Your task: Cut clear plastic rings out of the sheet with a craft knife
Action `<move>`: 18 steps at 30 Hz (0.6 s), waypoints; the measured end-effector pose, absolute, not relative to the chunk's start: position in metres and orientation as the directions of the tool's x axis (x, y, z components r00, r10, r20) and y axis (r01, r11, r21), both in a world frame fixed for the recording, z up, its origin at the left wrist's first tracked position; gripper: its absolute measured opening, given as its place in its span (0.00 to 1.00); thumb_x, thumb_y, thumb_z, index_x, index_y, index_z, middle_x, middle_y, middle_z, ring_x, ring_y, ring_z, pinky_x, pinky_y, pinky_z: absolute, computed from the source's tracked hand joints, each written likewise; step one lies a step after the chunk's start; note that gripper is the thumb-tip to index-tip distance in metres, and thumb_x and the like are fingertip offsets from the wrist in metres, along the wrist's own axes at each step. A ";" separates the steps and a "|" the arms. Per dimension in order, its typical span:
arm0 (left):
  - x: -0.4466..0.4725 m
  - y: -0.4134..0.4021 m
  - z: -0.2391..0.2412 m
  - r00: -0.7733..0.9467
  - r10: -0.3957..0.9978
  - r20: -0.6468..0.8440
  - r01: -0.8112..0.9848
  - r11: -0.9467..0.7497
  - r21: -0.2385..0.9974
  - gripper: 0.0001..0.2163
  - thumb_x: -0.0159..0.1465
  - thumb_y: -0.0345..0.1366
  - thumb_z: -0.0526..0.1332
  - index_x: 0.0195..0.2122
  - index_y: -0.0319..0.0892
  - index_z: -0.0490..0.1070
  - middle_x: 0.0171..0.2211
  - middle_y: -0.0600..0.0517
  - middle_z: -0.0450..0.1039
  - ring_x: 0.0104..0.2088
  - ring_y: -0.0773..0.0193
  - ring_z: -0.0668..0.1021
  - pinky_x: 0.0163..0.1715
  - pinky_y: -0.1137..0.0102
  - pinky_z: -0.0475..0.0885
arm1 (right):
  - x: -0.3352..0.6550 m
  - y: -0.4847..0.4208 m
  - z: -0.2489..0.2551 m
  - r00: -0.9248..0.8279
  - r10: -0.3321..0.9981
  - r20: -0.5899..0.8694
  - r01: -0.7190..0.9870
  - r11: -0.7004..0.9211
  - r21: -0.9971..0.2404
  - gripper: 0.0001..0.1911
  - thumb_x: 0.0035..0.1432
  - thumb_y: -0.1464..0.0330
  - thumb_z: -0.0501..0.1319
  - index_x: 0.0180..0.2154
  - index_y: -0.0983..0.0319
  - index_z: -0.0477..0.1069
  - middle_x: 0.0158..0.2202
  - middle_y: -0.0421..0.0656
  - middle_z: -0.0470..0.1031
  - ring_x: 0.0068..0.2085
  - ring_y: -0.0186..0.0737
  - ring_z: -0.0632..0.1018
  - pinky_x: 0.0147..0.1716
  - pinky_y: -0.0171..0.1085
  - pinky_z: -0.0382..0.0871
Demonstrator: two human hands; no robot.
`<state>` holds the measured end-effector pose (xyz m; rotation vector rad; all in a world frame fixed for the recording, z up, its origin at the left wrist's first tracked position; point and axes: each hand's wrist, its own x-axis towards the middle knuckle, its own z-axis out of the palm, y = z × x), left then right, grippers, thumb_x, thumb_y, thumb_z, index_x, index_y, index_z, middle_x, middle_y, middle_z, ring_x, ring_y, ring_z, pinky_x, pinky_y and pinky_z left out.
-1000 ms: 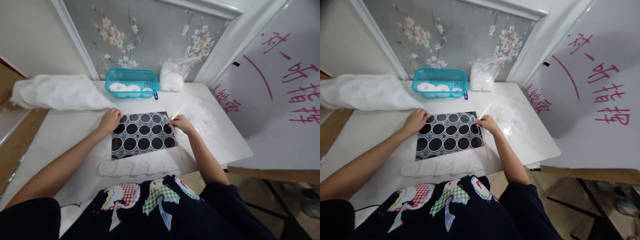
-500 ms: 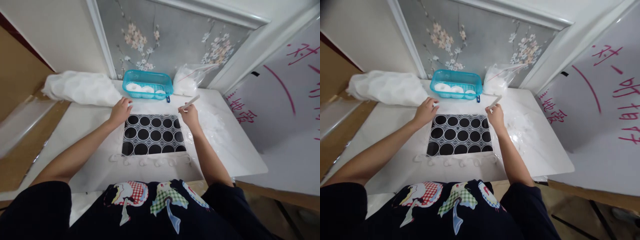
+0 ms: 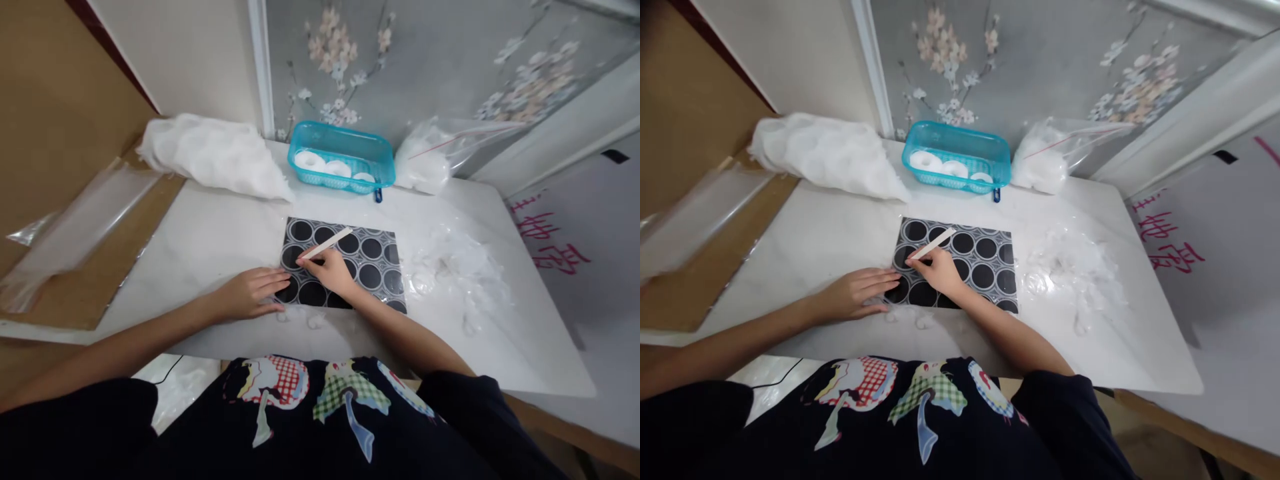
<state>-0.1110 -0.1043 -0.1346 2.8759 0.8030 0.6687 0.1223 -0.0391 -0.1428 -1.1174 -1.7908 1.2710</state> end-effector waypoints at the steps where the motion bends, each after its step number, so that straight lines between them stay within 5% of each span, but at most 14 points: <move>1: -0.110 -0.107 -0.136 0.775 0.519 0.360 0.483 -0.854 0.192 0.24 0.71 0.50 0.56 0.55 0.33 0.71 0.52 0.37 0.78 0.54 0.50 0.80 0.53 0.57 0.77 | 0.120 -0.039 -0.144 -0.422 0.906 0.043 0.267 0.170 -0.949 0.05 0.56 0.66 0.68 0.32 0.61 0.80 0.33 0.44 0.84 0.35 0.44 0.84 0.37 0.39 0.77; 8: -0.105 -0.109 -0.149 0.773 0.563 0.293 0.513 -0.826 0.234 0.26 0.71 0.50 0.56 0.58 0.32 0.69 0.56 0.34 0.74 0.59 0.47 0.76 0.59 0.55 0.73 | 0.120 -0.040 -0.147 -0.442 0.893 0.087 0.341 0.257 -0.905 0.06 0.59 0.65 0.66 0.31 0.59 0.81 0.36 0.44 0.85 0.38 0.45 0.84 0.43 0.41 0.77; 11: -0.102 -0.111 -0.152 0.730 0.623 0.280 0.549 -0.779 0.302 0.26 0.70 0.50 0.58 0.59 0.32 0.69 0.58 0.33 0.73 0.58 0.46 0.76 0.59 0.54 0.72 | 0.122 -0.048 -0.153 -0.464 0.869 0.172 0.392 0.376 -0.840 0.07 0.62 0.65 0.64 0.34 0.58 0.81 0.38 0.45 0.85 0.47 0.49 0.82 0.51 0.47 0.74; 14: -0.098 -0.114 -0.152 0.698 0.671 0.252 0.564 -0.731 0.385 0.31 0.66 0.55 0.61 0.59 0.31 0.69 0.58 0.31 0.72 0.58 0.41 0.76 0.60 0.51 0.71 | 0.123 -0.055 -0.159 -0.592 0.759 0.270 0.437 0.584 -0.684 0.09 0.64 0.70 0.60 0.37 0.55 0.79 0.42 0.44 0.84 0.61 0.51 0.74 0.65 0.57 0.58; 18: -0.097 -0.117 -0.147 0.688 0.694 0.211 0.569 -0.697 0.436 0.36 0.61 0.59 0.63 0.59 0.32 0.69 0.58 0.31 0.71 0.59 0.40 0.75 0.61 0.51 0.69 | 0.129 -0.031 -0.143 -0.607 0.742 0.285 0.552 0.652 -0.521 0.10 0.63 0.72 0.59 0.37 0.51 0.78 0.41 0.40 0.84 0.60 0.52 0.73 0.70 0.63 0.39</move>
